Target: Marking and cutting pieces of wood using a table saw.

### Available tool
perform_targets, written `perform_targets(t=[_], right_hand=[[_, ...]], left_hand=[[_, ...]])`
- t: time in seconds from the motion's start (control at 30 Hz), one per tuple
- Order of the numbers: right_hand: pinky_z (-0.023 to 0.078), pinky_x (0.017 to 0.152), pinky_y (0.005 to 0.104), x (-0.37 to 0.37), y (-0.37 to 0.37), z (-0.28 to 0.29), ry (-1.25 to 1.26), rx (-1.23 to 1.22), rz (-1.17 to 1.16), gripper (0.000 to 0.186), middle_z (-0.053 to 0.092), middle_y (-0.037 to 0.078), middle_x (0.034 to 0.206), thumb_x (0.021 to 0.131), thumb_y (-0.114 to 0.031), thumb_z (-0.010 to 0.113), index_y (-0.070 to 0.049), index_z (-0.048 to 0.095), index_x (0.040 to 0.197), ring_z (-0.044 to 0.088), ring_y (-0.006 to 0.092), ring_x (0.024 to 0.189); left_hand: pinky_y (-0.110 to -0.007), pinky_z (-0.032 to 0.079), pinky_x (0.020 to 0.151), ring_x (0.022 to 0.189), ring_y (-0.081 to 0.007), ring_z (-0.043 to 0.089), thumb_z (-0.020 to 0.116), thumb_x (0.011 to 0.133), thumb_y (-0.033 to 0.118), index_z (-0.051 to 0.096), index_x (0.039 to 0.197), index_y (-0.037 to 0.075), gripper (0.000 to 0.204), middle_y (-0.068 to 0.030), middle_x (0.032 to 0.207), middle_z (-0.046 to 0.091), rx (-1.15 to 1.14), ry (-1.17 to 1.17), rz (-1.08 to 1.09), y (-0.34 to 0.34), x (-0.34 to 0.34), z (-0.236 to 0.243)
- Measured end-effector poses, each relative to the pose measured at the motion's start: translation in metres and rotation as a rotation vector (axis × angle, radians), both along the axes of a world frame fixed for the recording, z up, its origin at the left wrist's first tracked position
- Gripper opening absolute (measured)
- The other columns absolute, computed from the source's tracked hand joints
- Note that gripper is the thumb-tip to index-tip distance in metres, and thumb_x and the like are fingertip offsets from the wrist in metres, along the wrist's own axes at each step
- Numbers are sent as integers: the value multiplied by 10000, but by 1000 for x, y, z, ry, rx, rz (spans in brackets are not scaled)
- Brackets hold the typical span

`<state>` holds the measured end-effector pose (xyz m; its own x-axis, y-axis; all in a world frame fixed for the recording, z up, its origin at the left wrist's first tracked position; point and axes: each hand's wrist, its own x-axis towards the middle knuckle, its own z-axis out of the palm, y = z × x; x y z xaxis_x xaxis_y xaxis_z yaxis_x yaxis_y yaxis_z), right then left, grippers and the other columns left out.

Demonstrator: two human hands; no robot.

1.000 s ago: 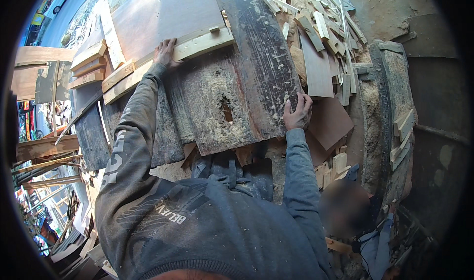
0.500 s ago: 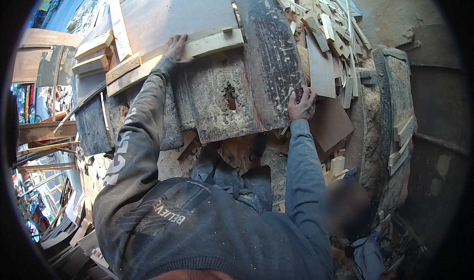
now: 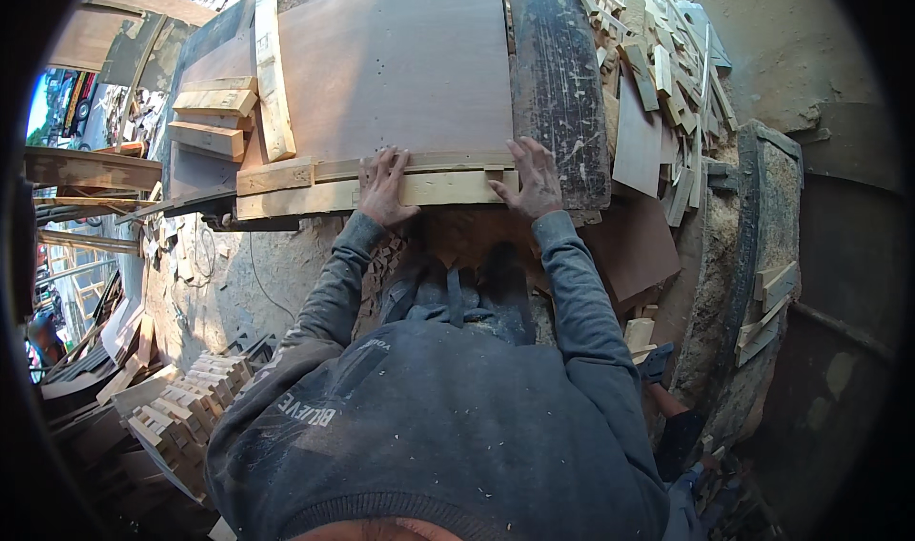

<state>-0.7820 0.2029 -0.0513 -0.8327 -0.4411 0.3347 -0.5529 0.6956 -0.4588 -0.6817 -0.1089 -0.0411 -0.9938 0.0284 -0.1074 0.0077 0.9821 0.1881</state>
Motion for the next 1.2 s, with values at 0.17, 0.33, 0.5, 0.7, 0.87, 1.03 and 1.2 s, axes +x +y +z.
perform_targets(t=[0.17, 0.33, 0.5, 0.7, 0.87, 1.03, 1.2], right_hand=[[461, 993, 465, 20, -25, -10, -146, -80, -20, 302, 555, 150, 1226, 859, -187, 730, -62, 653, 1123, 486, 369, 1205], [500, 900, 457, 78, -8, -13, -149, -219, 78, 220, 609, 120, 1076, 807, -81, 720, -64, 631, 1008, 562, 353, 1076], [520, 883, 433, 149, 8, -19, -53, -163, 244, 384, 583, 87, 1108, 752, -52, 718, -115, 575, 1103, 589, 314, 1057], [498, 914, 449, 163, 7, -22, -85, -341, 291, 384, 558, 110, 1173, 834, -92, 673, -128, 512, 1181, 572, 332, 1079], [501, 902, 462, 156, 2, -6, -18, -394, 189, 216, 599, 130, 1122, 927, -104, 664, -70, 556, 1111, 597, 342, 1032], [537, 809, 424, 157, 10, -12, -89, -516, -16, 137, 665, 123, 956, 892, -95, 730, -28, 648, 978, 644, 324, 907], [540, 731, 372, 180, 41, -33, -420, -552, -367, 181, 678, 113, 986, 875, -129, 711, -39, 624, 1005, 666, 245, 826]], left_hand=[[-572, 163, 1201, 1469, -362, 237, 815, 775, 526, 192, 1591, 138, 1098, -178, 1586, 228, 582, 729, 697, 54, 60, -8], [-519, 275, 1173, 1413, -319, 371, 549, 906, 708, 339, 1553, 184, 859, -66, 1564, 387, 2174, 405, 1431, 27, 94, -50], [-512, 291, 1196, 1422, -330, 389, 262, 942, 808, 333, 1560, 140, 913, -93, 1582, 386, 2083, 528, 1619, 44, 113, -53], [-495, 397, 1129, 1373, -322, 434, 282, 912, 844, 278, 1565, 120, 975, -136, 1514, 422, 1726, 916, 1095, 77, 98, 86], [-295, 502, 767, 921, -135, 614, 312, 1101, 489, 527, 1314, -21, 593, -100, 1054, 655, 1067, 737, 347, 39, 38, 152], [-420, 553, 677, 805, -331, 739, 492, 1022, 543, 578, 1122, 123, 440, -133, 838, 721, 657, 589, 111, 62, -31, 177], [-484, 545, 741, 880, -379, 717, 517, 997, 554, 577, 1077, 122, 443, -155, 922, 735, 322, 316, -116, 60, -112, 114]])
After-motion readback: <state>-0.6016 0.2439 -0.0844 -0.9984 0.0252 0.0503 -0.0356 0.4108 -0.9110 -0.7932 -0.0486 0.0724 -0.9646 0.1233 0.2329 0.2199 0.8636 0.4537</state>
